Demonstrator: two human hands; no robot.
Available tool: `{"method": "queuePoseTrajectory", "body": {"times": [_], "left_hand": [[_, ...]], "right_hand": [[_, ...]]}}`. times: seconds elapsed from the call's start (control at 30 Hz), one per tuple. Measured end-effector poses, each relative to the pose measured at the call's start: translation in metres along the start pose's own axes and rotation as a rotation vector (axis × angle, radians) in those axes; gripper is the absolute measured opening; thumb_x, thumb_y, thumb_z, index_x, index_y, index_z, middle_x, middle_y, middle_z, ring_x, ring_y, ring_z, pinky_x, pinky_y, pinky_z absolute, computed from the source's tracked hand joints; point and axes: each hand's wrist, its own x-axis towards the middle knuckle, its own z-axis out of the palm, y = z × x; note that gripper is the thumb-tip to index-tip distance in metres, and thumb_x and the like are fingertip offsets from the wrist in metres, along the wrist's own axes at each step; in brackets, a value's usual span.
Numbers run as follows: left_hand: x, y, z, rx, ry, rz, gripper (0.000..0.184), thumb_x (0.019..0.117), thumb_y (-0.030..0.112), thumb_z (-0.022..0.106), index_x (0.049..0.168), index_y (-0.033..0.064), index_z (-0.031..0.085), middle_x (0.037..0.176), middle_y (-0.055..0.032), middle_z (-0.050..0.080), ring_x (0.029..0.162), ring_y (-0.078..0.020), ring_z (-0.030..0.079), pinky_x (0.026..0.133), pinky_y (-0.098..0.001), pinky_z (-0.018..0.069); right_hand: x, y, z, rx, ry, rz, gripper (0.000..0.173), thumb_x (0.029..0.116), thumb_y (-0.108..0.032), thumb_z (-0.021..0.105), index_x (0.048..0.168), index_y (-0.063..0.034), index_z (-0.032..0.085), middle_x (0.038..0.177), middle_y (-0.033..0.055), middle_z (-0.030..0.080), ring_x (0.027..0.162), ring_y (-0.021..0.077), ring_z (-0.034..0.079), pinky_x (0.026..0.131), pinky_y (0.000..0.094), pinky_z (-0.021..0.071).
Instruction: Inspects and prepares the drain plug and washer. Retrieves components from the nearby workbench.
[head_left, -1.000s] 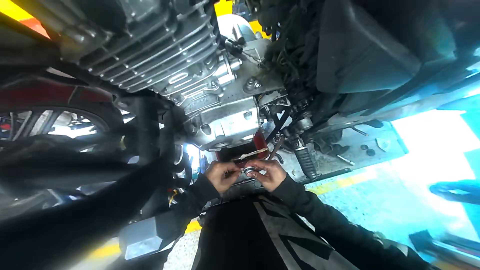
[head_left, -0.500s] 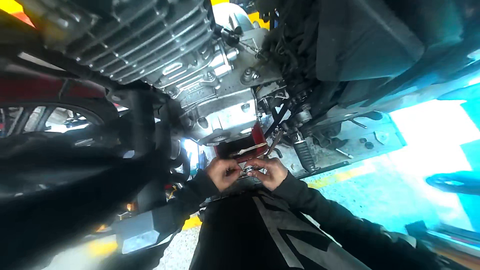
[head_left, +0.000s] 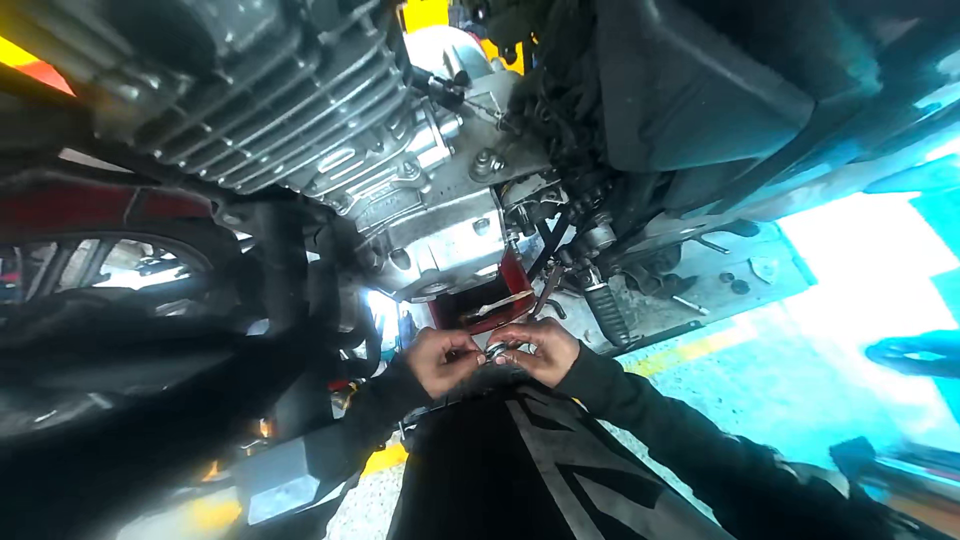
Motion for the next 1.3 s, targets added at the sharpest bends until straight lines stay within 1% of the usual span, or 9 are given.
{"method": "queuePoseTrajectory", "body": {"times": [0.27,0.5,0.63,0.73,0.83,0.9,0.97,1.03,1.3], "left_hand": [[0.001,0.006,-0.004,0.522,-0.044,0.105,0.041,0.0985,0.048,0.061,0.077,0.0144,0.071,0.062,0.0026,0.063,0.057,-0.0107,0.062,0.054,-0.0389,0.0535],[0.005,0.006,0.000,0.666,-0.044,0.259,0.047,0.1012,0.044,0.057,0.068,0.0121,0.064,0.056,0.0000,0.058,0.051,-0.0146,0.059,0.048,-0.0388,0.0492],[-0.004,0.013,0.032,0.722,0.062,0.424,0.045,0.0988,0.046,0.059,0.067,0.0157,0.070,0.057,0.0010,0.061,0.053,-0.0148,0.063,0.049,-0.0386,0.0524],[-0.006,0.014,0.036,0.588,0.211,0.321,0.042,0.1001,0.039,0.061,0.072,0.0104,0.071,0.061,-0.0009,0.064,0.055,-0.0127,0.063,0.052,-0.0351,0.0547],[-0.006,0.014,0.033,0.426,0.314,0.194,0.031,0.0981,0.037,0.066,0.091,0.0088,0.076,0.075,0.0002,0.071,0.062,-0.0066,0.065,0.058,-0.0303,0.0588],[-0.007,0.021,0.043,0.470,0.328,0.146,0.031,0.1012,0.036,0.059,0.099,0.0105,0.076,0.083,0.0007,0.074,0.068,-0.0070,0.068,0.062,-0.0316,0.0602],[-0.008,0.029,0.048,0.541,0.345,0.122,0.033,0.1041,0.031,0.050,0.098,0.0112,0.076,0.080,0.0000,0.073,0.066,-0.0098,0.068,0.059,-0.0339,0.0585],[-0.007,0.032,0.051,0.587,0.364,0.137,0.030,0.1032,0.028,0.051,0.097,0.0109,0.075,0.074,-0.0004,0.070,0.060,-0.0113,0.065,0.053,-0.0343,0.0559],[-0.001,0.039,0.044,0.730,0.422,0.202,0.030,0.1010,0.031,0.055,0.094,0.0123,0.077,0.080,-0.0022,0.072,0.063,-0.0144,0.067,0.052,-0.0361,0.0558]], "right_hand": [[0.003,-0.007,-0.003,-0.071,0.000,-0.045,0.018,0.0870,-0.010,0.073,0.105,-0.0053,0.076,0.092,0.0036,0.077,0.082,0.0093,0.074,0.079,0.0316,0.0627],[-0.010,-0.006,0.000,-0.267,0.067,-0.105,0.017,0.0909,-0.016,0.068,0.105,-0.0092,0.076,0.091,0.0044,0.077,0.079,0.0148,0.074,0.073,0.0380,0.0623],[-0.011,0.003,-0.009,-0.320,0.240,0.176,0.023,0.0933,-0.016,0.069,0.112,-0.0046,0.075,0.091,0.0108,0.077,0.077,0.0241,0.075,0.074,0.0500,0.0620],[-0.014,0.000,-0.024,-0.153,0.212,0.223,0.024,0.0928,-0.017,0.071,0.114,-0.0057,0.074,0.090,0.0059,0.076,0.075,0.0139,0.073,0.074,0.0392,0.0639],[-0.026,-0.009,-0.014,0.008,0.246,0.186,0.023,0.0897,-0.013,0.074,0.111,-0.0040,0.074,0.091,0.0038,0.076,0.077,0.0092,0.073,0.076,0.0320,0.0637],[-0.028,-0.015,-0.008,0.101,0.301,0.169,0.023,0.0880,-0.008,0.076,0.110,-0.0022,0.073,0.094,0.0040,0.077,0.081,0.0088,0.074,0.078,0.0299,0.0649],[-0.027,-0.021,-0.004,0.162,0.346,0.170,0.024,0.0869,-0.006,0.076,0.110,-0.0020,0.073,0.096,0.0038,0.077,0.082,0.0094,0.075,0.077,0.0294,0.0653],[-0.029,-0.025,-0.004,0.189,0.356,0.159,0.024,0.0862,-0.005,0.076,0.110,-0.0019,0.073,0.097,0.0036,0.077,0.082,0.0095,0.075,0.077,0.0287,0.0654],[-0.031,-0.031,-0.005,0.227,0.361,0.154,0.023,0.0855,-0.004,0.077,0.108,-0.0007,0.073,0.096,0.0038,0.077,0.081,0.0089,0.075,0.076,0.0271,0.0647]]}}
